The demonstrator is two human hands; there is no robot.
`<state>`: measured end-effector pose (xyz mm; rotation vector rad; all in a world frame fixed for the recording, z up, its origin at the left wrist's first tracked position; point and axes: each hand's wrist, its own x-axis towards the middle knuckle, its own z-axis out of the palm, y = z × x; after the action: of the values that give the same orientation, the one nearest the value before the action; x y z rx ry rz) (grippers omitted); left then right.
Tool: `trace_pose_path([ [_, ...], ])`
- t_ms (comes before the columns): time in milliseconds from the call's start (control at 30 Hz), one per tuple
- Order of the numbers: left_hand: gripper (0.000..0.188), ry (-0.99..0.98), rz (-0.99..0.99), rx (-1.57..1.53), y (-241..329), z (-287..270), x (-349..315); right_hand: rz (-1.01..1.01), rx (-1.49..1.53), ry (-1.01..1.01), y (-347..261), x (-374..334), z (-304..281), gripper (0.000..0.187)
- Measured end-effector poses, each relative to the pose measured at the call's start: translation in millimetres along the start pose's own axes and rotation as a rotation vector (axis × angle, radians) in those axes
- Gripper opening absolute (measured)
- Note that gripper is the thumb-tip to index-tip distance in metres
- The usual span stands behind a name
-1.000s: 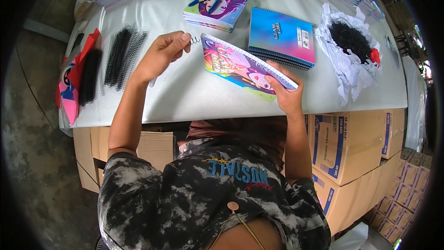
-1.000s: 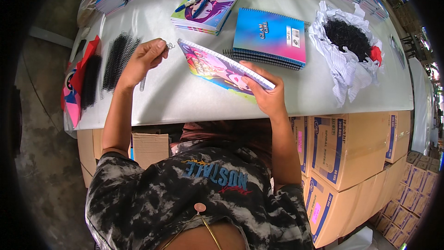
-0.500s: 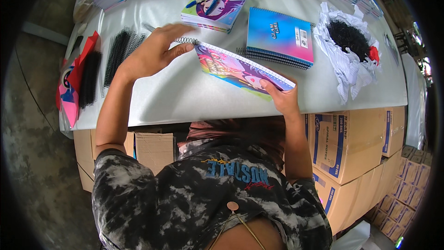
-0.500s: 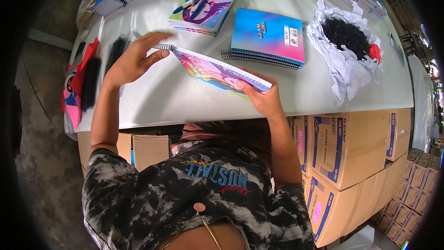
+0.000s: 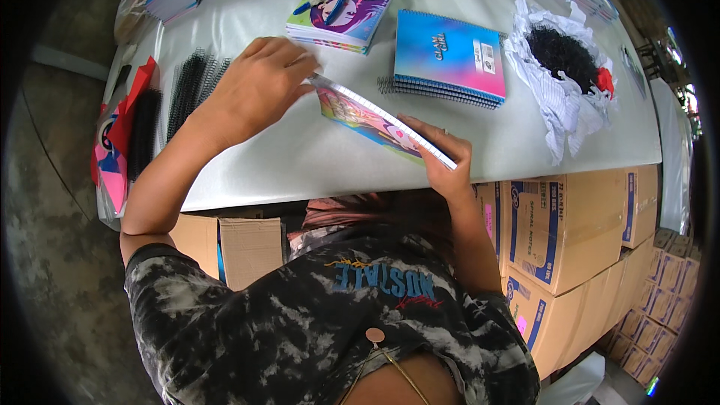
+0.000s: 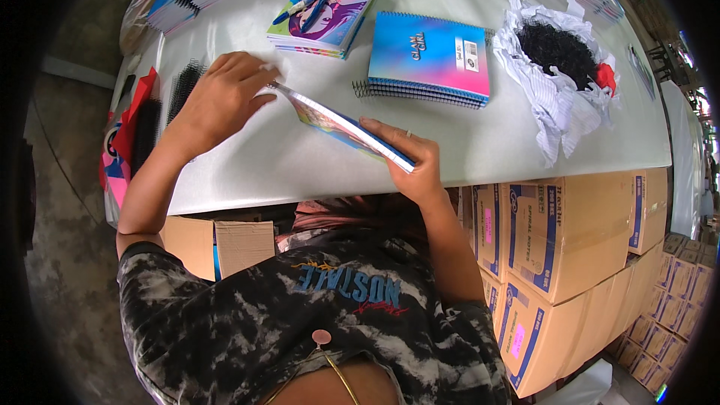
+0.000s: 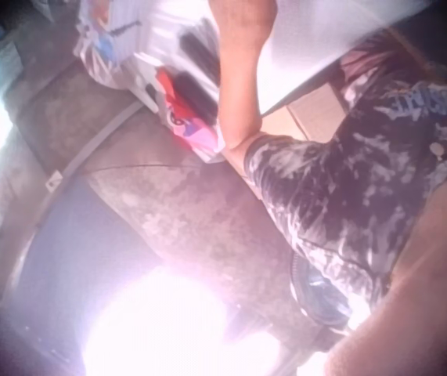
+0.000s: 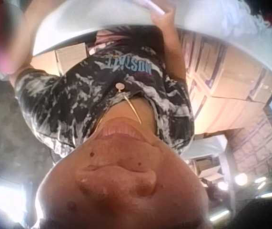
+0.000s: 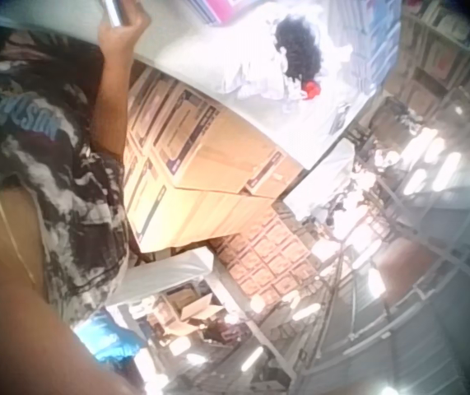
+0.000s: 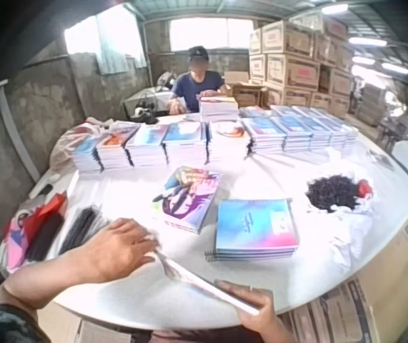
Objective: The person repeatedly picks up a notebook cover and a metal spiral binding, inserts the spiral through the cover holes, and places the assembled notebook on a growing stack. The process is repeated for multiple notebooks on a white table with cardboard boxes nearby.
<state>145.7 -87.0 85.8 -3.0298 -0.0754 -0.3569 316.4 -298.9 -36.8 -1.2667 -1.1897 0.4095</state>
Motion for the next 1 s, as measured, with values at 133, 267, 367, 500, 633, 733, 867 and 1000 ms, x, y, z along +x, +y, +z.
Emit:
trace_pose_path([
  [133, 0.064, -0.029, -0.11, 0.125, 5.0, 0.9, 6.5, -0.049, -0.048, 0.013, -3.6, -1.9, 4.7, 0.037],
  [267, 0.085, 0.483, -0.196, -0.033, 17.3, 64.8, -14.8, -0.12, -0.057, 0.05, -6.5, -4.4, 10.1, 0.036],
  [367, 0.103, 0.062, -0.016, 0.095, 37.1, 139.4, -73.0, -0.117, -0.098, 0.084, -1.2, -9.9, 14.9, 0.035],
  [500, 0.108, 0.743, -0.037, 0.221, 8.1, 89.6, -31.1, -0.276, -0.115, 0.008, -3.3, -2.7, 20.7, 0.037],
  [633, 0.114, 0.549, -0.294, -0.06, 25.0, 160.4, -64.7, -0.265, -0.108, 0.044, -5.6, -8.9, 33.8, 0.027],
  [733, 0.102, 0.728, -0.076, 0.152, 2.5, 140.5, -54.5, -0.29, -0.141, -0.003, -3.4, -11.6, 24.0, 0.024],
  [867, 0.095, 1.086, -0.486, 0.0, -14.8, 68.8, -24.5, -0.322, -0.027, -0.11, -7.4, -13.9, 33.7, 0.035],
  [1000, 0.112, 0.448, 0.026, 0.059, 39.5, 146.1, -81.6, -0.268, -0.013, -0.044, -3.7, -12.9, 27.8, 0.034],
])
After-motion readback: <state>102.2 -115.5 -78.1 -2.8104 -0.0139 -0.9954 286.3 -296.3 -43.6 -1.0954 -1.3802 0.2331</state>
